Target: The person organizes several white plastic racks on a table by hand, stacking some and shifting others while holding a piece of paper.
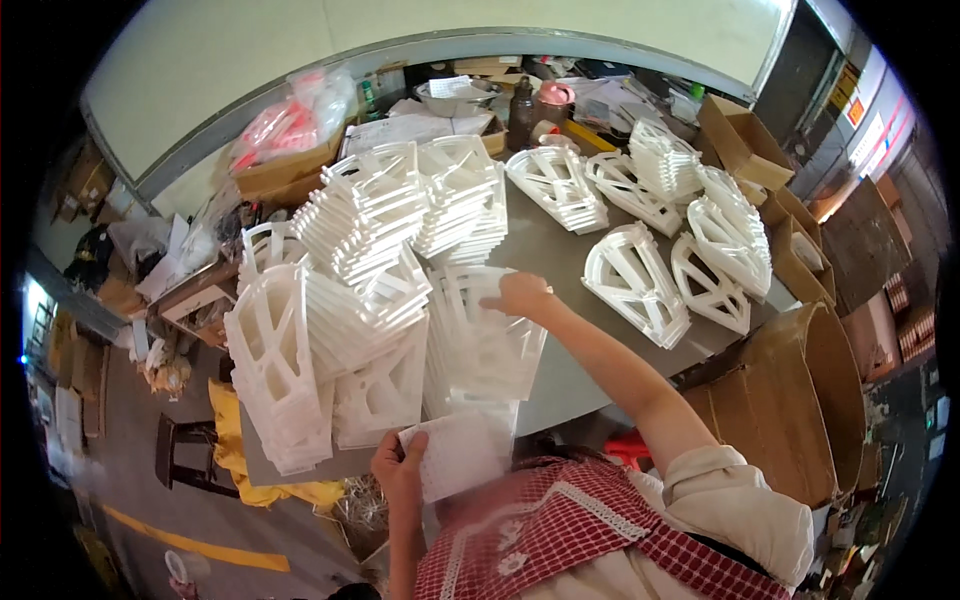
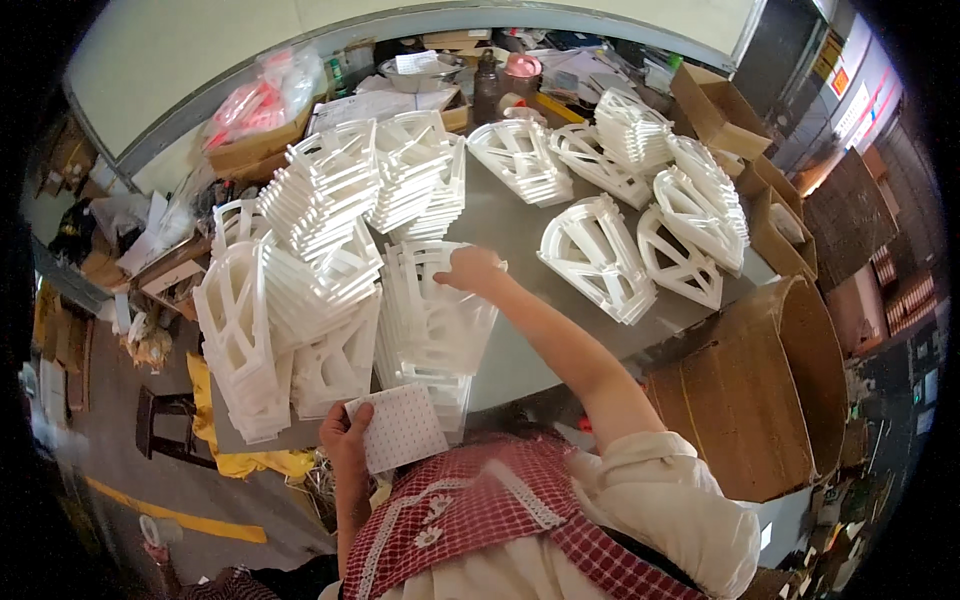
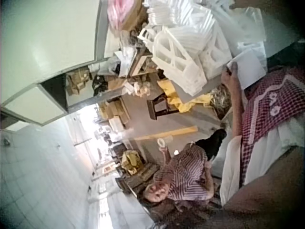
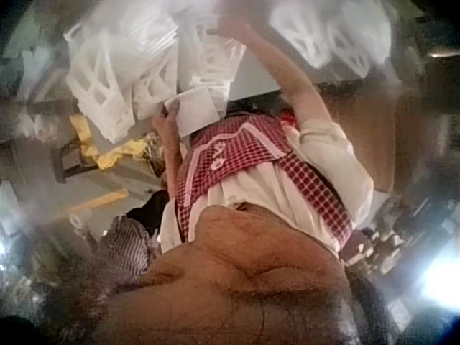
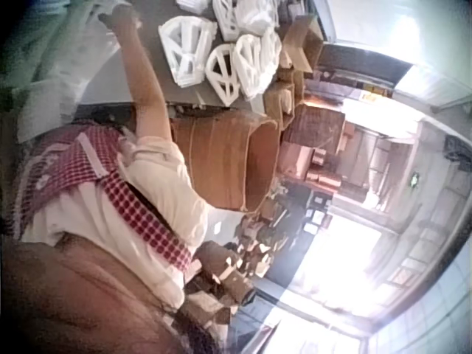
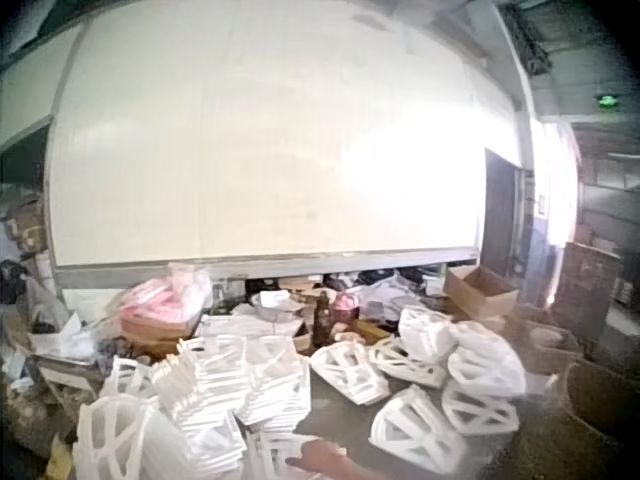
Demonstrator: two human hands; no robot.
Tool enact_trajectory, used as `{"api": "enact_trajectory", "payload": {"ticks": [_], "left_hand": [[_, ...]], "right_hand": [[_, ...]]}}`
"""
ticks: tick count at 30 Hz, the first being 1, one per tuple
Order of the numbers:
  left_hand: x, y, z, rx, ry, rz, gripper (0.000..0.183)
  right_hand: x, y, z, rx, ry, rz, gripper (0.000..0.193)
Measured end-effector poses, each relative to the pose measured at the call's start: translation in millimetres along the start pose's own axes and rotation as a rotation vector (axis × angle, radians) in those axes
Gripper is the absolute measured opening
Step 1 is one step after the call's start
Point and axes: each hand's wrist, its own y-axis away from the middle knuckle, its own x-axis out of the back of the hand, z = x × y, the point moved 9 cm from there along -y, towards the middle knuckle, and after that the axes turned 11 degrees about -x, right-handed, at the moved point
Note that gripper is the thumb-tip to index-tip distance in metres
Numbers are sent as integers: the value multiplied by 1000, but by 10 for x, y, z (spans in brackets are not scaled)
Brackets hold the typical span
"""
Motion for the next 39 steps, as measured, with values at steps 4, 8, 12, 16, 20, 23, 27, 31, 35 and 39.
{"api": "enact_trajectory", "payload": {"ticks": [4, 8, 12, 16, 20, 23, 27, 31, 35, 39], "left_hand": [[-130, -53, 77, -48, -20, -40, 15], [-164, -54, 217, -34, 26, -24, 13], [-183, -57, 230, -5, 56, -46, 12], [-250, -89, 201, -25, 13, -96, 12], [-387, -147, 91, -33, -1, -166, 14], [-431, -181, 50, -74, -31, -199, 15], [-409, -150, 150, -96, -45, -166, 15], [-265, -76, 139, -86, -124, -109, 14], [-285, -1, 238, -145, -225, -111, 13], [-230, 53, 317, -140, -196, -79, 14]], "right_hand": [[90, 96, 190, -139, -224, 111, 61], [398, 682, 412, -127, -493, -21, 61], [243, 1367, 1040, -143, -560, -226, 58], [-17, 1793, 1651, -214, -191, -192, 57], [-181, 1712, 1848, -293, 9, -32, 53], [-382, 1400, 1833, -281, 58, 67, 53], [-338, 1268, 1531, -240, 93, 137, 56], [274, 1650, 619, 49, -88, 327, 43], [451, 2140, -393, 704, -457, 213, 22], [345, 2239, -735, 867, -442, 90, 21]]}}
